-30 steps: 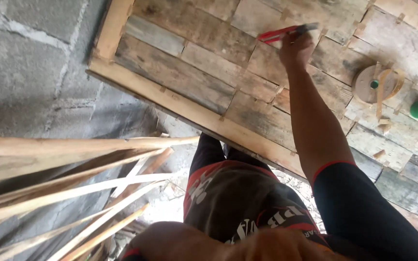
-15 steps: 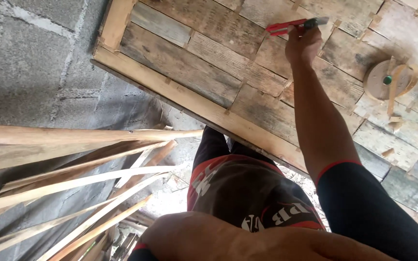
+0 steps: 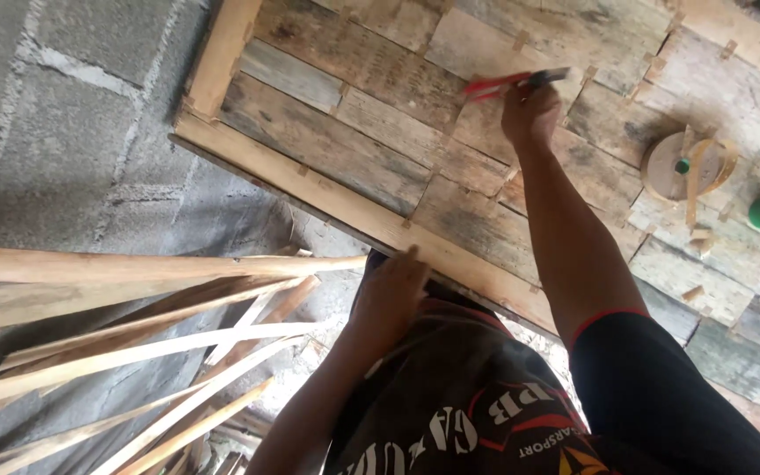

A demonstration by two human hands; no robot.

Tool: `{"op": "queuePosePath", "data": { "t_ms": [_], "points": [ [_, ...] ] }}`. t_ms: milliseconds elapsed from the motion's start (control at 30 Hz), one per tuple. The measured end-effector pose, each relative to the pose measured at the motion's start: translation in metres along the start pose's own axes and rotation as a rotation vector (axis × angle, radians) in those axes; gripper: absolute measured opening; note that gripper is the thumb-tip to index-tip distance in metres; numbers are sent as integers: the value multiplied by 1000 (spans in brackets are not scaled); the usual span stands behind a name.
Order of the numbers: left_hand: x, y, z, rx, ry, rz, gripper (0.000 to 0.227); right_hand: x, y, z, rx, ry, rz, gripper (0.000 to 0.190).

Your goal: Arranging and gluing small wooden pieces to create a decorative mosaic pattern on a larger wooden panel.

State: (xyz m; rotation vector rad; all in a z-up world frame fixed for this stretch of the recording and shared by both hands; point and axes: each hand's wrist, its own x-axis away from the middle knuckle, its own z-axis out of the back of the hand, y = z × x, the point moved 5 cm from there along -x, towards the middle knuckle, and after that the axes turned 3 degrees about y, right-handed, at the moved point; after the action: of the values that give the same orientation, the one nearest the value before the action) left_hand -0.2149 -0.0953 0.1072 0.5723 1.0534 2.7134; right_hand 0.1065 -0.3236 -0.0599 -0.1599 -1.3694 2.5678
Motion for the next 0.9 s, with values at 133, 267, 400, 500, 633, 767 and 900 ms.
{"op": "queuePosePath", "data": {
  "t_ms": [133, 267, 400, 500, 633, 767, 900],
  "points": [
    [-4, -49, -37, -324, 190, -37, 40, 2, -13, 8, 90, 122, 38, 28],
    [-7, -54, -42, -356, 192, -78, 75, 12, -18, 9, 22, 70, 102, 26],
    [-8, -63, -57, -258, 91, 21, 78, 24, -21, 12, -5, 34, 186, 24],
    [-8, -69, -67, -268, 136, -7, 76, 41, -36, 19, 27, -26, 131, 28],
    [-11, -72, -71, -320, 186, -25, 69, 61, -42, 14, 5, -153, 228, 20],
    [-12, -63, -66, -356, 132, -2, 72, 66, -44, 17, 54, -50, 129, 30],
    [-16, -65, -73, -397, 4, 81, 81, 65, -33, 18, -16, 35, 103, 28]
  ]
}}
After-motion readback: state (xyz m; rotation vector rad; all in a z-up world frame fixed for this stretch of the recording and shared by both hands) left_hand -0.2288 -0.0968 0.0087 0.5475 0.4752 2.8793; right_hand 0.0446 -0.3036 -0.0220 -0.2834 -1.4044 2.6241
